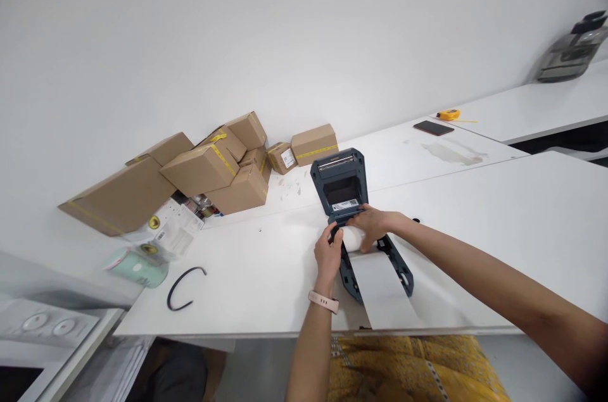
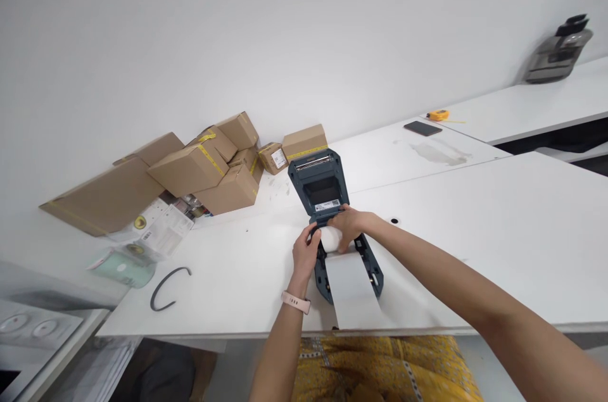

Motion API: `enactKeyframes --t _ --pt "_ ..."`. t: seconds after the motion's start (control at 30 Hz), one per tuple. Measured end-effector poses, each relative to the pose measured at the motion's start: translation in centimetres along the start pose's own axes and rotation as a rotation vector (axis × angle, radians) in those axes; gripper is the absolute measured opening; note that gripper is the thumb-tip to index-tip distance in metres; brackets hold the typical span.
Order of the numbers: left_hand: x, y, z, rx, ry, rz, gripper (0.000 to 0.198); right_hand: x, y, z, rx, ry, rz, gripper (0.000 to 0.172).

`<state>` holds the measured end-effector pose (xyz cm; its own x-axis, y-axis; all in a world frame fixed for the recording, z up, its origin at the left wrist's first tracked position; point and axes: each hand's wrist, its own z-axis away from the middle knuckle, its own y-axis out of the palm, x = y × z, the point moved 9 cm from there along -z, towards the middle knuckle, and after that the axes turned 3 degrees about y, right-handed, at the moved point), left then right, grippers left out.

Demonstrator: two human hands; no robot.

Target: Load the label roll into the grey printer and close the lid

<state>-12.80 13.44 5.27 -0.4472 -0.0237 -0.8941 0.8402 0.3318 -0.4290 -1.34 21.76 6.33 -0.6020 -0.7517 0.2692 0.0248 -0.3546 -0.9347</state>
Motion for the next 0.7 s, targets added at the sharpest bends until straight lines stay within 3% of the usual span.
enactKeyframes --t 0.13,0.3,0.43,0.6,0.7 --pt "0.2 0.2 0.1 -0.001 -0.011 0.024 0.042 -0.1 0.1 0.1 0.005 0.026 0.001 0.086" --pt "0.1 0.3 0.0 0.016 -0.014 0.054 0.042 0.2 -0.2 0.3 -0.049 0.025 -0.041 0.081" --pt "0.3 0.9 1.7 0.075 -0.040 0.152 0.063 0.7 -1.5 2.1 -0.179 -0.008 -0.130 0.075" --pt "1.0 2.5 6.6 0.130 -0.126 0.418 0.093 0.3 -6.1 7.0 -0.482 -0.035 -0.308 0.029" --pt "1.7 2.8 9.1 0.093 -0.237 0.407 0.099 -2.1 -11.1 10.3 -0.838 0.103 -0.398 0.048"
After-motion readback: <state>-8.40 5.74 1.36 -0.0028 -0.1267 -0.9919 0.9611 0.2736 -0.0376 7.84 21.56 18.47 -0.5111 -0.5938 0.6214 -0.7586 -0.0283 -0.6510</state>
